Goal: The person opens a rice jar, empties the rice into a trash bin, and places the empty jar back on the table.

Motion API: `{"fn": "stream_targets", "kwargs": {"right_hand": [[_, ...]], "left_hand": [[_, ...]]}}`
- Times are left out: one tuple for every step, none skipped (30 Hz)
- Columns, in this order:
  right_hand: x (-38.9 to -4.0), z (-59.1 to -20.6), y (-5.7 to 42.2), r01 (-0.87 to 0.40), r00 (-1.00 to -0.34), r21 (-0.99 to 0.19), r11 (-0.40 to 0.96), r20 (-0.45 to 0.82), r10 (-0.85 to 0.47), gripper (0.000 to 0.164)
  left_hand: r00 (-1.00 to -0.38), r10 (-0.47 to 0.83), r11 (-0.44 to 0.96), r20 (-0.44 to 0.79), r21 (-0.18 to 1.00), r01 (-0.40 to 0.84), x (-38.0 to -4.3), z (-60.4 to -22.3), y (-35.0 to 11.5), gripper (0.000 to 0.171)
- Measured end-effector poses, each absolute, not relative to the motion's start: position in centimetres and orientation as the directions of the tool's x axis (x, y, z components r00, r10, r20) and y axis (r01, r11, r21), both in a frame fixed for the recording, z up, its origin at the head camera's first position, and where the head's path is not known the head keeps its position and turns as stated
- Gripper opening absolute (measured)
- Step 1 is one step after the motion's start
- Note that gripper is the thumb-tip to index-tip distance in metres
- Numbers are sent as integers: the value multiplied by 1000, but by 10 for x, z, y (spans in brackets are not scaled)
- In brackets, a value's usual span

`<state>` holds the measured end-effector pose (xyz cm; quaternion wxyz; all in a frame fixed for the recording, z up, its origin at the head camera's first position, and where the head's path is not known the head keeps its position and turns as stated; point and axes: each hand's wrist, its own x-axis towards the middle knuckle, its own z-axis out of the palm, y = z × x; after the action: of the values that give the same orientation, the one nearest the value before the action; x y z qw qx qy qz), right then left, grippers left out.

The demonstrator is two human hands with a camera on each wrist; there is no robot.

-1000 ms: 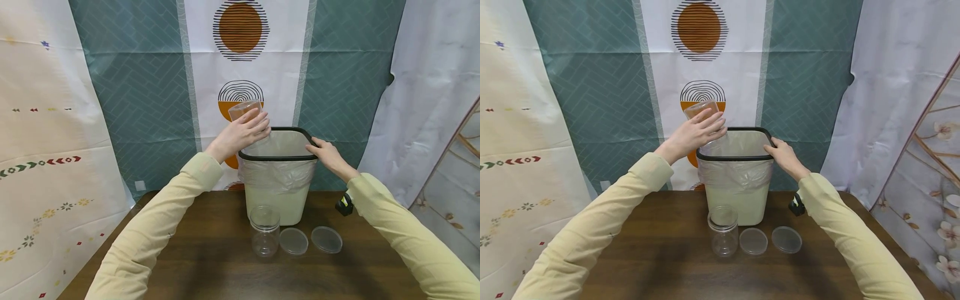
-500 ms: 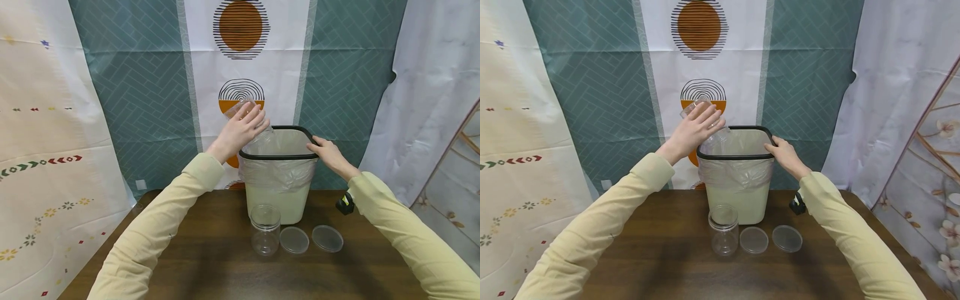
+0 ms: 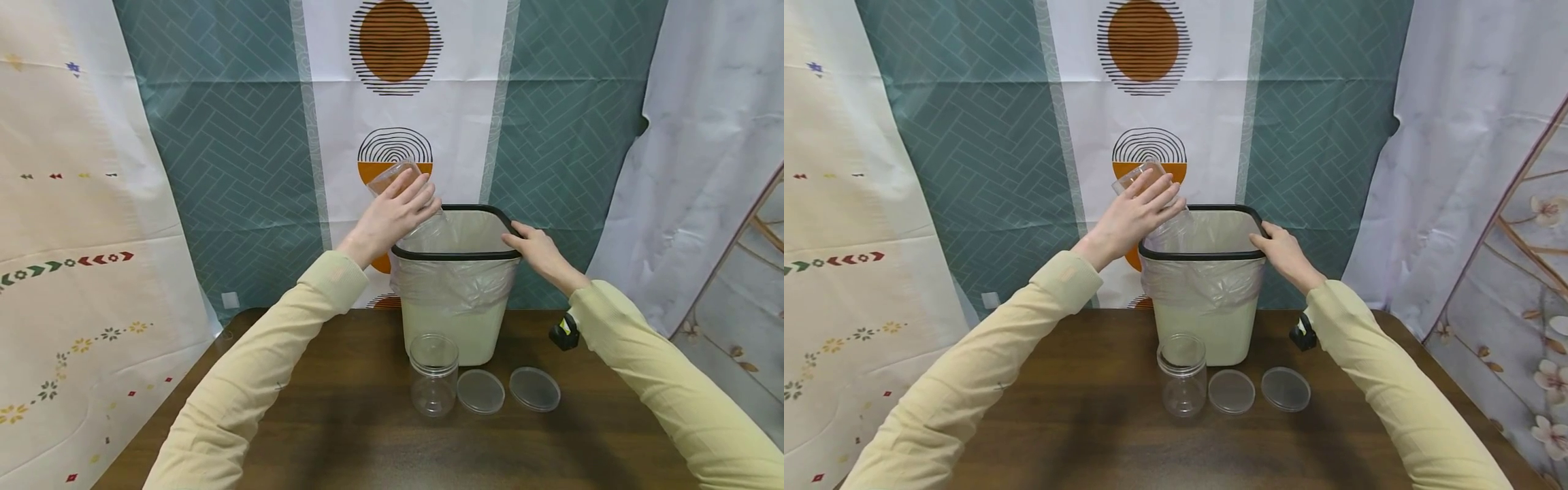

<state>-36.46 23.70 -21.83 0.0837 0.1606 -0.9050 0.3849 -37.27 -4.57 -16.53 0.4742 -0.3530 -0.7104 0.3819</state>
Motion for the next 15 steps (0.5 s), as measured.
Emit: {"fn": "stream_targets", "kwargs": {"right_hand": [[-365,-218,237,-355,-935,-669,653,276,-225,62],[-365,-218,238,-354,-935,-667,655,277,-224,63],[-365,-218,238,-355,-934,-666,656,279,-222,63],[-365,-218,238,-354,-934,-664,658,279,-221,63],[-365,-218,238,-356,-934,-660,662,282,-221,63],[-365,-219,238,-356,-933,-657,665,283,-220,63],[-365,-219,238,-354,-934,-655,667,282,-219,64],[-365,-219,239,-353,-934,-653,669,282,-218,63],[-365,-219,239,-353,-935,-652,671,282,-217,63],[-365,-219,239,-351,-935,-651,673,281,-216,63],[-365,-220,239,-351,-935,-651,672,282,-216,63],[-365,-220,239,-351,-935,-654,670,280,-216,63],[-365,-220,239,-350,-936,-658,667,279,-217,63],[-365,-219,238,-352,-935,-658,666,278,-219,63],[-365,-219,238,-351,-936,-663,661,276,-220,63]], "left_hand": [[-297,866,457,403,-879,139,-372,-165,-46,56],[-295,867,456,402,-878,143,-372,-165,-45,56],[-293,866,459,404,-876,148,-372,-165,-45,56],[-298,863,464,407,-872,153,-371,-165,-44,57],[-306,859,473,411,-866,162,-371,-165,-44,57],[-319,852,484,416,-857,175,-371,-165,-44,59],[-330,843,502,425,-842,198,-370,-165,-44,61],[-344,832,524,435,-820,230,-370,-164,-44,63],[-355,818,551,452,-791,264,-370,-164,-45,66],[-357,804,581,475,-755,304,-370,-164,-46,67],[-353,790,608,502,-716,343,-370,-163,-47,67],[-341,774,633,534,-674,382,-370,-163,-49,67],[-330,756,654,566,-629,421,-370,-163,-51,68],[-321,734,674,598,-587,449,-370,-162,-54,69],[-309,713,689,630,-547,475,-370,-161,-55,69]]}}
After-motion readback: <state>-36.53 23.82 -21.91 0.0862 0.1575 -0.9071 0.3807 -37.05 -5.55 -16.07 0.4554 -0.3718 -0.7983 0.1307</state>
